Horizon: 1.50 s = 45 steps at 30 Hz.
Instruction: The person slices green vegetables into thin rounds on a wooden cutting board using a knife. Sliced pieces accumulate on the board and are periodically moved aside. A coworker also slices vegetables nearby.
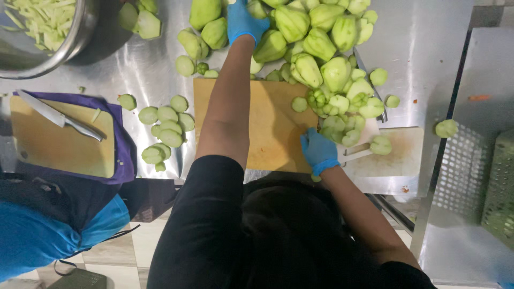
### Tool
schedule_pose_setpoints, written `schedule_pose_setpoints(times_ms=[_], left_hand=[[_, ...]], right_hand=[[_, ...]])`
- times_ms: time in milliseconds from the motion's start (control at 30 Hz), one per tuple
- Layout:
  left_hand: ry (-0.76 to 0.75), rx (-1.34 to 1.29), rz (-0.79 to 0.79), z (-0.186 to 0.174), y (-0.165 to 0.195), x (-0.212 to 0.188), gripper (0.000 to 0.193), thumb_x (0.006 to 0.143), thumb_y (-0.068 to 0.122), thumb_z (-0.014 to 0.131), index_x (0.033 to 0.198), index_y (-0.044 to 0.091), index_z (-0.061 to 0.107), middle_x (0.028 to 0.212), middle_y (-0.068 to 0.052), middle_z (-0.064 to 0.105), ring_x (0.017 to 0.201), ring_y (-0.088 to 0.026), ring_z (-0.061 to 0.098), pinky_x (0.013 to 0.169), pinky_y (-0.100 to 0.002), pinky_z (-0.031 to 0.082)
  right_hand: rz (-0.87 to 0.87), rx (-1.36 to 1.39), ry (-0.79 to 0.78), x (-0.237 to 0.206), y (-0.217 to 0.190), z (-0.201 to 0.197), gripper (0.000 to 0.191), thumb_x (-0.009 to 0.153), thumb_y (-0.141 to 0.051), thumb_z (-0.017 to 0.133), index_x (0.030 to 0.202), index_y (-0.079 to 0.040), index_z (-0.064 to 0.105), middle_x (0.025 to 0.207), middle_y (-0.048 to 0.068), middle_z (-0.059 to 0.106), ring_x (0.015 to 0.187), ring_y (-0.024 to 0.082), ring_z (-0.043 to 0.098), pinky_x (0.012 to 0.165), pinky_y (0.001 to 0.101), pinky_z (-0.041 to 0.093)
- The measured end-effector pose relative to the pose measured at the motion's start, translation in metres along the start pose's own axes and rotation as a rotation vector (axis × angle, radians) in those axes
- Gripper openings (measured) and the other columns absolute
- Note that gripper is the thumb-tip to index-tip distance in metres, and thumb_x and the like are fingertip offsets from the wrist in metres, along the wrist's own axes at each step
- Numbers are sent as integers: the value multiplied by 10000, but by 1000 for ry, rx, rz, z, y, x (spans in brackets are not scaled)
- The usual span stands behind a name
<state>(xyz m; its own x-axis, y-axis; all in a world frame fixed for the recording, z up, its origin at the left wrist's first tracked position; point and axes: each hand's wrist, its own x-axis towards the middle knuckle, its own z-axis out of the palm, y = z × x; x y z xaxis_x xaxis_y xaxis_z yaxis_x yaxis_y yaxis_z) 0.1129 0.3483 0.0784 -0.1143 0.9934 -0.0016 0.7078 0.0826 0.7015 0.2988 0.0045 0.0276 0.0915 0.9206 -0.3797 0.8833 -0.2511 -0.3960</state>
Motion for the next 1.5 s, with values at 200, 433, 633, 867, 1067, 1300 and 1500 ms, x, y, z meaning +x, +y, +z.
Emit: schedule_pose_setpoints(times_ms=[200,433,633,867,1067,1300,1500], left_hand=[[-38,-918,-47,-3,-31,-34,508,932,187,846,1315,9,564,1219,-164,664,1040,-211,694,922,-355,587],[-282,-340,375,-69,-93,-234,667,778,186,899,1340,109,547,1299,-138,639,1198,-291,650,1062,-383,541],[-339,-49,200,-56,-120,-336,1104,637,258,917,1543,4,341,1335,-241,552,1193,-444,525,1078,-480,391],[-192,-391,170,-26,-158,-371,775,921,187,761,1598,40,411,1448,-206,586,1311,-372,568,1176,-415,421],[-191,-432,141,-34,-143,-364,841,752,261,882,1455,9,494,1342,-226,639,1262,-386,607,1096,-441,483],[-199,-243,132,-54,-125,-358,797,698,243,840,1410,58,533,1233,-214,656,1161,-391,612,1035,-445,486],[-137,-423,128,-45,-135,-346,669,864,128,737,1475,40,477,1327,-233,572,1259,-392,554,1102,-441,441]], right_hand=[[159,132,181,-6,25,-2,329,1006,-381,550,1083,-64,598,893,263,703,811,500,666,708,601,512],[18,115,106,-56,19,0,304,1031,-349,588,1091,-51,601,895,262,695,850,482,670,758,580,520],[-183,151,41,-83,-29,13,261,1013,-253,578,1151,-32,592,955,263,698,860,495,667,743,588,521],[-122,85,-24,-100,-57,44,247,1022,-236,573,1120,-11,552,924,271,693,863,502,664,751,611,505],[-199,84,-9,-93,-48,52,260,1011,-213,569,1122,18,527,919,282,687,870,505,660,750,606,505],[-261,18,89,-99,-62,31,241,1009,-209,592,1132,-3,561,977,262,706,904,483,675,767,591,518],[-356,-6,139,-105,-78,39,230,986,-194,627,1128,-21,578,1012,251,700,893,468,676,760,572,526]])
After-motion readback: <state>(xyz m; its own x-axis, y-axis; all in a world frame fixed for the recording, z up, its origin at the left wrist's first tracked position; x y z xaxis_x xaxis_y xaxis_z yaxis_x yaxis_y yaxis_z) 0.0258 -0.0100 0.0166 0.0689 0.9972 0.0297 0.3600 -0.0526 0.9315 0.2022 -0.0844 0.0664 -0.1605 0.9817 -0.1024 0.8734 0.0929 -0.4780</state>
